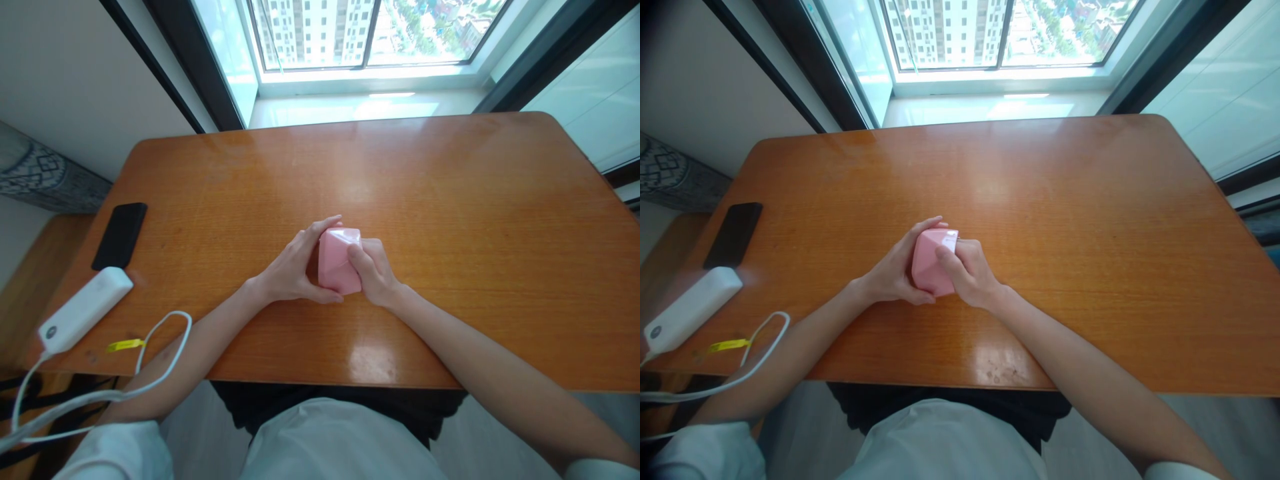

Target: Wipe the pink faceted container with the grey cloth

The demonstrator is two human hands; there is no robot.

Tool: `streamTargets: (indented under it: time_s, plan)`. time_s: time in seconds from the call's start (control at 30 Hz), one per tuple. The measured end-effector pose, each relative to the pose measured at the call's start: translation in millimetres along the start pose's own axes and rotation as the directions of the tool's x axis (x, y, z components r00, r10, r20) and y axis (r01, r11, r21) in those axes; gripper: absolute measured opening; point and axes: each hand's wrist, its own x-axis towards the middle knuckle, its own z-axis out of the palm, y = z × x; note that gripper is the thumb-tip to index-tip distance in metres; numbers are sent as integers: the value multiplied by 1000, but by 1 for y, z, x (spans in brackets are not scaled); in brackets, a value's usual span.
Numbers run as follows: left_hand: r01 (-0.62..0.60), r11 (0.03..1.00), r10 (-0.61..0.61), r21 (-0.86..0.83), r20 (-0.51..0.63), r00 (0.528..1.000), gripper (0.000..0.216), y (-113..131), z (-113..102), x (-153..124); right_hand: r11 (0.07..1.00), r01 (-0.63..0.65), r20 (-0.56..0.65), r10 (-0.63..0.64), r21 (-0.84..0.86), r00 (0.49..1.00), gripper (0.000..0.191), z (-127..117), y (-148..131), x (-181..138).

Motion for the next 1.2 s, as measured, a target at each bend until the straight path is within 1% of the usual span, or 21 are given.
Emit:
streamTargets:
  time_s: [0.03, 0.07, 0.13, 0.2, 0.27, 0.33, 0.43, 0.5, 0.53, 0.6, 0.67, 0.7, 0.77, 0.83, 0.87, 0.97, 1.03, 1.13, 1.17, 1.2]
  plan:
    - [-71, 996, 72, 52, -9, 997, 140, -2, -1, 0, 999, -24, -6, 24, 31, 1000, 74, 0, 1, 0]
    - [-141, 984, 143, 113, -6, 990, 140, -4, -3, 0, 996, -53, -9, 53, 65, 999, 72, 0, 2, 0]
    - [-234, 944, 235, 235, 23, 972, 130, -3, -5, 2, 987, -97, -20, 100, 131, 995, 69, 0, 6, -1]
    - [-261, 917, 263, 303, 32, 964, 117, 0, -6, 3, 981, -108, -32, 115, 164, 993, 67, 0, 10, -1]
    - [-260, 922, 271, 286, 1, 963, 115, 6, -5, 5, 983, -88, -38, 96, 161, 995, 69, 0, 12, -2]
    - [-225, 953, 236, 203, -33, 971, 119, 11, -4, 6, 989, -47, -32, 52, 142, 998, 72, 0, 13, -3]
    - [-60, 998, 60, 16, -18, 998, 121, 15, -2, 6, 996, 8, -21, -6, 94, 1000, 76, 1, 12, -3]
    - [33, 999, -33, -36, 20, 999, 122, 13, -2, 5, 999, -6, -13, 6, 53, 1000, 77, 1, 8, -2]
    - [45, 999, -44, -27, 29, 999, 126, 11, -3, 4, 999, -17, -9, 17, 39, 1000, 77, 1, 7, -1]
    - [-3, 999, 2, 33, 19, 1000, 140, 6, -4, 2, 999, -31, -3, 32, 37, 999, 75, 1, 3, 0]
    - [-112, 987, 112, 117, 7, 994, 150, 0, -5, 1, 996, -48, -8, 49, 78, 999, 74, 1, 2, 1]
    - [-171, 971, 171, 170, 13, 985, 149, -1, -6, 1, 992, -69, -11, 70, 104, 997, 73, 1, 2, 2]
    - [-253, 928, 254, 272, 33, 967, 135, -3, -5, 1, 983, -114, -21, 119, 141, 993, 72, 1, 4, 1]
    - [-275, 907, 280, 320, 33, 960, 121, 0, -5, 2, 979, -140, -32, 146, 150, 989, 72, 2, 8, 1]
    - [-272, 909, 281, 316, 18, 960, 117, 2, -4, 3, 979, -142, -36, 149, 148, 988, 72, 2, 9, 0]
    - [-242, 943, 256, 227, -32, 966, 115, 11, -2, 6, 985, -91, -41, 98, 150, 994, 73, 2, 12, -2]
    - [-159, 980, 166, 116, -49, 985, 116, 14, -1, 7, 993, -16, -42, 21, 119, 999, 74, 2, 11, -3]
    - [13, 999, -14, -38, -3, 1000, 118, 12, -1, 5, 997, 68, -17, -68, 39, 998, 73, 1, 6, -2]
    - [35, 998, -34, -49, 13, 999, 121, 10, -1, 4, 997, 75, -6, -75, 25, 997, 72, 1, 5, -1]
    - [22, 999, -21, -37, 16, 1000, 127, 7, -1, 3, 997, 73, 1, -73, 23, 997, 72, 1, 3, -1]
